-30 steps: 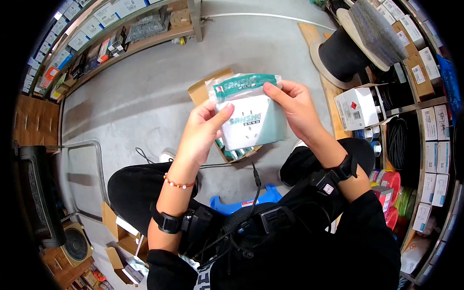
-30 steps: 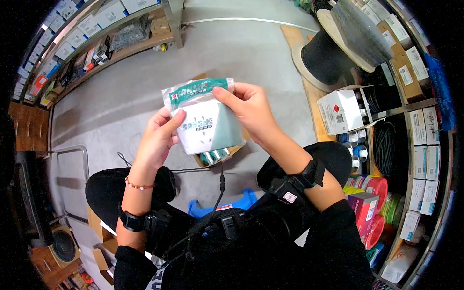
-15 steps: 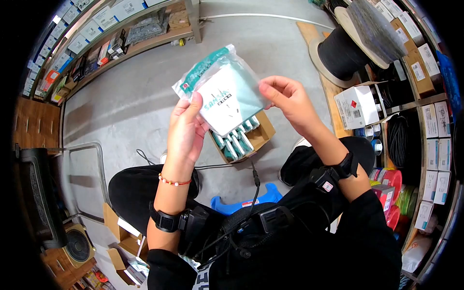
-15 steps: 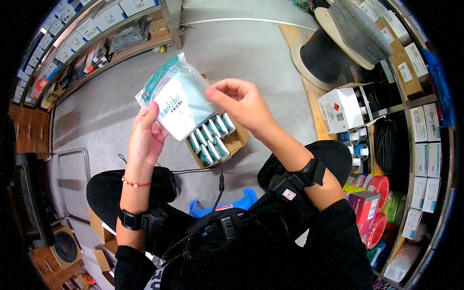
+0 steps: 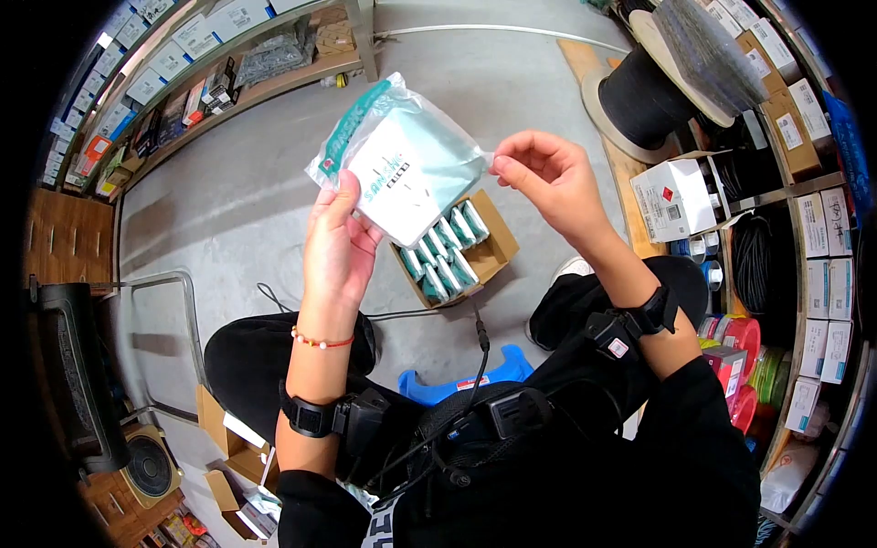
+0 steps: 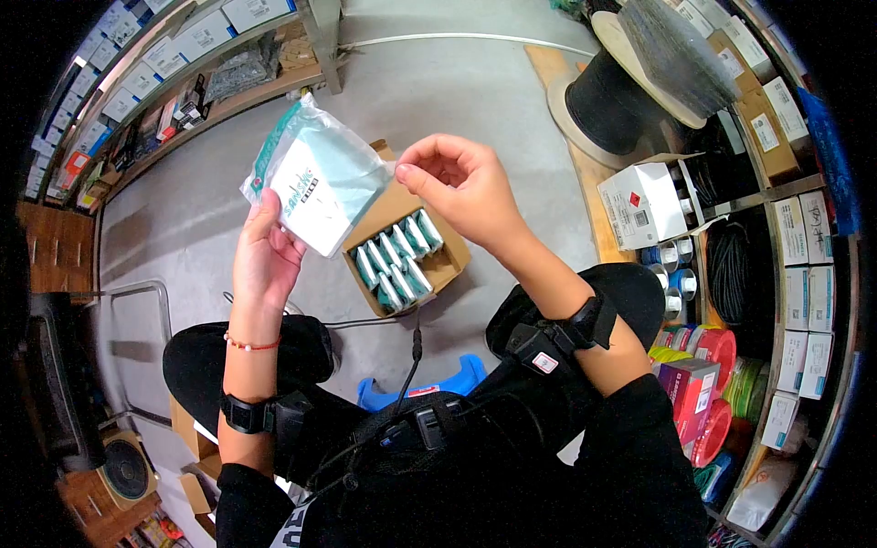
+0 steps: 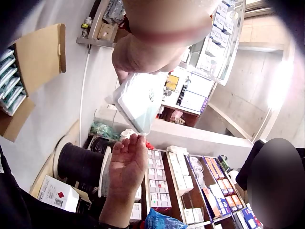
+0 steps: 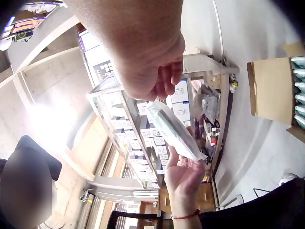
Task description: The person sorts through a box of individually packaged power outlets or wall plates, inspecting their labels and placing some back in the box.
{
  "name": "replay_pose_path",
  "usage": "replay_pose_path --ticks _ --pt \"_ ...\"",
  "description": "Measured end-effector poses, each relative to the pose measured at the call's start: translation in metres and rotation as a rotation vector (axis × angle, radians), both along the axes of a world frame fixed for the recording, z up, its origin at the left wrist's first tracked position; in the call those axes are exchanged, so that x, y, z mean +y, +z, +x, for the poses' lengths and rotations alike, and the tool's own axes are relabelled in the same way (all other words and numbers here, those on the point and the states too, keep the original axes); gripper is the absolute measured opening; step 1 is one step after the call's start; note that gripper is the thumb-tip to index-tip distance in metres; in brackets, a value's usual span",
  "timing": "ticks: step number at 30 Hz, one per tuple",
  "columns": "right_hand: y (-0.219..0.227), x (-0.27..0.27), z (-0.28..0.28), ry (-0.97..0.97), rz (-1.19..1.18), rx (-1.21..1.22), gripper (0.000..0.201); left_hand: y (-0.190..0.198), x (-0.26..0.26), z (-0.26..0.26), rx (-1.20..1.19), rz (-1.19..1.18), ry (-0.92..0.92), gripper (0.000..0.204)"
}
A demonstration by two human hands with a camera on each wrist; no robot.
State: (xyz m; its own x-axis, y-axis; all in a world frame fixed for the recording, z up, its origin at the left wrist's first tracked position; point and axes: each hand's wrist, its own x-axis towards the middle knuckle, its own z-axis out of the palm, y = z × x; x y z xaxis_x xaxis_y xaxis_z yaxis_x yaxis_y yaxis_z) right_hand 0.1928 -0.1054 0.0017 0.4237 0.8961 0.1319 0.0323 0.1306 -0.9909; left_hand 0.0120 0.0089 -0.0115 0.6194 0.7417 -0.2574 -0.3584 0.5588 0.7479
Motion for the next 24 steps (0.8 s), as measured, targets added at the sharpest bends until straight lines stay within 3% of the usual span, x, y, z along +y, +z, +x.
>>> replay_pose_path --ticks 7,15,24 --pt "-0.004 0.0 0.002 -0.034 0.01 -0.105 0.007 -0.001 0.001 -0.001 -0.008 -0.018 0.0 0.036" --pt "-0.001 -0.002 0.0 -0.006 -0.04 0.027 0.01 0.0 -0.002 0.002 -0.017 -0.083 0.055 0.034" --pt "0.001 0.001 -0.001 -0.01 0.011 -0.041 0.025 -0.003 -0.011 0.006 -0.042 0.112 -0.019 0.024"
